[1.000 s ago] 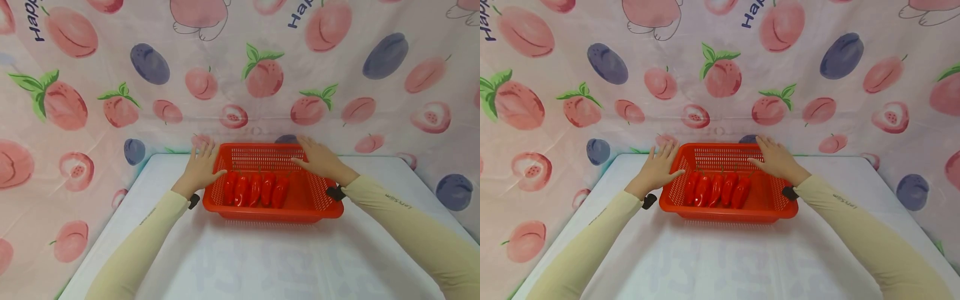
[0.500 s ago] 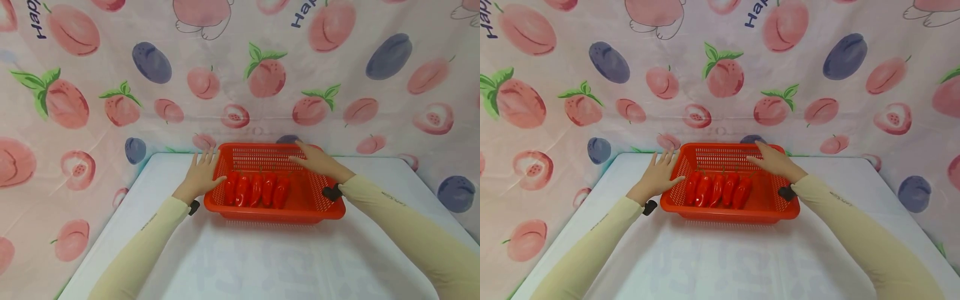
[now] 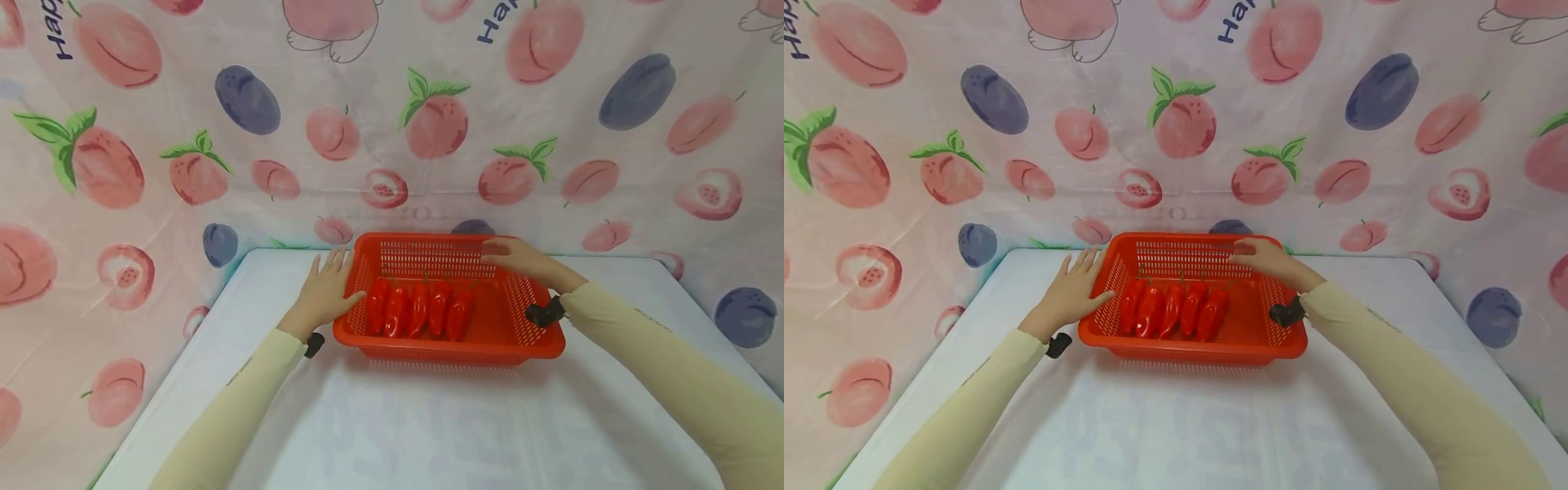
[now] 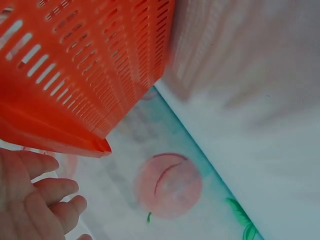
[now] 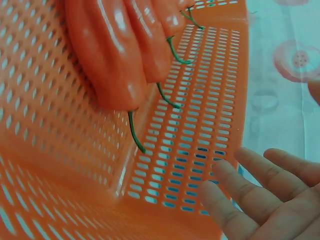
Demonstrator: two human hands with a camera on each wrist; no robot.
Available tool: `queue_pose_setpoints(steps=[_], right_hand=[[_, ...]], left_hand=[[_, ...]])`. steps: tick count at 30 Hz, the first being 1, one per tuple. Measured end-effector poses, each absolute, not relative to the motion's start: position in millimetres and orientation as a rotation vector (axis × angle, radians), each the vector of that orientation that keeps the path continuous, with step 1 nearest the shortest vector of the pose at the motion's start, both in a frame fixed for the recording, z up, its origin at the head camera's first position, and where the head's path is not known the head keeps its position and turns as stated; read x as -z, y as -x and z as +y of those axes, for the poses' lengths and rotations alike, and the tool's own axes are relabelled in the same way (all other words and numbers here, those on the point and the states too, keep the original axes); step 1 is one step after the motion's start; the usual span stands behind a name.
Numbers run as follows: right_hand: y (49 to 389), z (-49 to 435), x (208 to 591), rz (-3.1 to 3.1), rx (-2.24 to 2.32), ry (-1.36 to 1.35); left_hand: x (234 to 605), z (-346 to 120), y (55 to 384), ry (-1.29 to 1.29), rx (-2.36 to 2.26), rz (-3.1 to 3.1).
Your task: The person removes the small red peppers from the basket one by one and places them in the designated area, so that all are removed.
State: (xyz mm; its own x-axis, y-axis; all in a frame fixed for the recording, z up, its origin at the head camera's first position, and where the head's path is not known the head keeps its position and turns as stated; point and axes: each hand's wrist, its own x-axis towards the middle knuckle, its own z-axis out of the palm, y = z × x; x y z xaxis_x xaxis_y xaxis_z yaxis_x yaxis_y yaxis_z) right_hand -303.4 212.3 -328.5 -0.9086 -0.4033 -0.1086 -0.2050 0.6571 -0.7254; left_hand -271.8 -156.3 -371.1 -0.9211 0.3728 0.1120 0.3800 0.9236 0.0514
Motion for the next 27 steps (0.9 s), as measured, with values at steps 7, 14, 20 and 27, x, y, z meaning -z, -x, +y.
queue_pose_setpoints(steps=[7, 14, 20, 27], right_hand=[[305, 215, 332, 2.346, 1.285, 0.305], [304, 211, 338, 2.199, 1.359, 0.234], [303, 210, 350, 2.029, 1.417, 0.11], [300, 206, 362, 1.924, 1.4, -0.043]], left_hand=[[367, -159, 269, 0.583, 0.109, -2.986], [365, -159, 268, 0.58, 0.145, -2.958], [368, -158, 267, 0.571, 0.187, -2.948], [371, -157, 261, 0.539, 0.227, -2.979]])
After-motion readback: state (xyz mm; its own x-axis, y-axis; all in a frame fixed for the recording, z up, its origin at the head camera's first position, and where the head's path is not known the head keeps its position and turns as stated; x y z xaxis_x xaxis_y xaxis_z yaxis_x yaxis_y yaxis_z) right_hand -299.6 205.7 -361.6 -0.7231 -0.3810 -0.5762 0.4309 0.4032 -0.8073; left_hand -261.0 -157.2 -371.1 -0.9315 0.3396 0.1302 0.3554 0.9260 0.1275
